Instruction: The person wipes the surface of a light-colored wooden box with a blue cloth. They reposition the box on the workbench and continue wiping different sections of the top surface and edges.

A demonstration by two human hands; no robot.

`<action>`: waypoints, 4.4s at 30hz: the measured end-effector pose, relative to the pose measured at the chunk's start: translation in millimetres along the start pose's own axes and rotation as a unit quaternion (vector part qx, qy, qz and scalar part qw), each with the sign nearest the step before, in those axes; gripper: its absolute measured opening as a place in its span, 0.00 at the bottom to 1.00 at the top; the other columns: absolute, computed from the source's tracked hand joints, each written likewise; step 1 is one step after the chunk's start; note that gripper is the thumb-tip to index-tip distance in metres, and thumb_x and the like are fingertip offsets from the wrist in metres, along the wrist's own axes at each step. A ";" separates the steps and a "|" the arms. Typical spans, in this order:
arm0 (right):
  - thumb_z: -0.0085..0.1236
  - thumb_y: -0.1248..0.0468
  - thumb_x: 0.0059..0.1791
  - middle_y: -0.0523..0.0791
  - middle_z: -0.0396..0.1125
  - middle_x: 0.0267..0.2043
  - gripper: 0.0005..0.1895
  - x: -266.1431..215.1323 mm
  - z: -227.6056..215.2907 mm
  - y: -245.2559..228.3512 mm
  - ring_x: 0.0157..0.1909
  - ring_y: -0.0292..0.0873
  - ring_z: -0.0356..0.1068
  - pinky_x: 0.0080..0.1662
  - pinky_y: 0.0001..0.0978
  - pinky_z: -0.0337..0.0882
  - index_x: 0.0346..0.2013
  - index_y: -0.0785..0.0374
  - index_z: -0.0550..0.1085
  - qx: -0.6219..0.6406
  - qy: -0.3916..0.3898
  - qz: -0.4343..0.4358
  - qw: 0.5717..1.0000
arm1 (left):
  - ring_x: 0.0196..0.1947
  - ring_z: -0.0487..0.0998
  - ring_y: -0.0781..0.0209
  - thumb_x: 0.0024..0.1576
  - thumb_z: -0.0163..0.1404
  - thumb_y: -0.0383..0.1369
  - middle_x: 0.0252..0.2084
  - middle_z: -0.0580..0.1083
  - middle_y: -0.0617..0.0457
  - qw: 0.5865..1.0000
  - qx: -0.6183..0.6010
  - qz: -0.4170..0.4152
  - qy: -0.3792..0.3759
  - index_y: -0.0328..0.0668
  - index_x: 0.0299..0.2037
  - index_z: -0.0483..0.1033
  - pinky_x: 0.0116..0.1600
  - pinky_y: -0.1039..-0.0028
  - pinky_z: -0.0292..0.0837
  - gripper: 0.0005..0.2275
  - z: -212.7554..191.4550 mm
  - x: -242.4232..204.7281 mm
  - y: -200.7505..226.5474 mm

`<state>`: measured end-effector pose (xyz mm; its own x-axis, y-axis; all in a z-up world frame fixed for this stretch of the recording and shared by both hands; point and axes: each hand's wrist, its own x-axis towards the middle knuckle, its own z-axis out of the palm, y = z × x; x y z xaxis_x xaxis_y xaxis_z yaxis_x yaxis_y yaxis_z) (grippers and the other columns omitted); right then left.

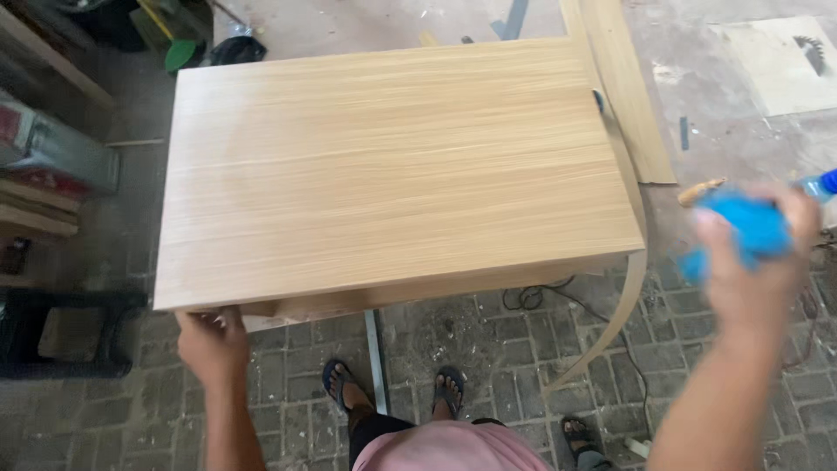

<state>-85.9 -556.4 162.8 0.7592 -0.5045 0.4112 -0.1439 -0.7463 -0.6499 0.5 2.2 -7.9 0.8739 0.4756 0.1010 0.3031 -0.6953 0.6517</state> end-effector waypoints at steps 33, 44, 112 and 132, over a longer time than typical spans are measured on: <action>0.49 0.63 0.47 0.51 0.67 0.53 0.17 -13.2 209.8 -177.3 0.59 0.54 0.62 0.63 0.58 0.53 0.48 0.61 0.75 -0.110 -0.131 -0.144 0.975 | 0.69 0.54 0.54 0.56 0.44 0.45 0.72 0.55 0.47 0.951 -0.094 0.074 -0.286 0.45 0.70 0.56 0.67 0.56 0.51 0.31 -87.1 105.8 92.4; 0.52 0.64 0.52 0.60 0.69 0.57 0.19 90.1 298.2 -136.1 0.61 0.60 0.64 0.65 0.49 0.59 0.54 0.73 0.75 -0.143 -0.100 -0.317 0.932 | 0.73 0.59 0.59 0.57 0.43 0.40 0.73 0.61 0.52 0.899 -0.292 -0.070 -0.319 0.44 0.70 0.57 0.72 0.65 0.53 0.29 -100.3 71.7 50.8; 0.47 0.59 0.53 0.60 0.69 0.56 0.19 48.0 181.3 -86.2 0.60 0.64 0.62 0.61 0.57 0.57 0.53 0.66 0.75 -0.201 -0.146 -0.180 0.952 | 0.35 0.66 0.49 0.63 0.38 0.34 0.39 0.66 0.46 0.957 0.010 0.133 -0.257 0.41 0.44 0.59 0.36 0.59 0.62 0.06 -117.4 63.0 109.6; 0.64 0.54 0.45 0.46 0.72 0.52 0.20 -19.7 245.1 -175.5 0.59 0.52 0.68 0.64 0.45 0.61 0.50 0.53 0.79 -0.070 -0.168 -0.343 0.921 | 0.75 0.47 0.46 0.59 0.35 0.60 0.75 0.53 0.48 0.900 0.223 0.326 -0.185 0.54 0.72 0.57 0.72 0.43 0.41 0.33 -25.4 148.1 172.3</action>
<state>79.9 -309.1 112.1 0.8519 0.2528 0.4587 0.3814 -0.8996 -0.2125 172.5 -33.4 138.4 0.9629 -0.2664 0.0429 -0.2698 -0.9478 0.1701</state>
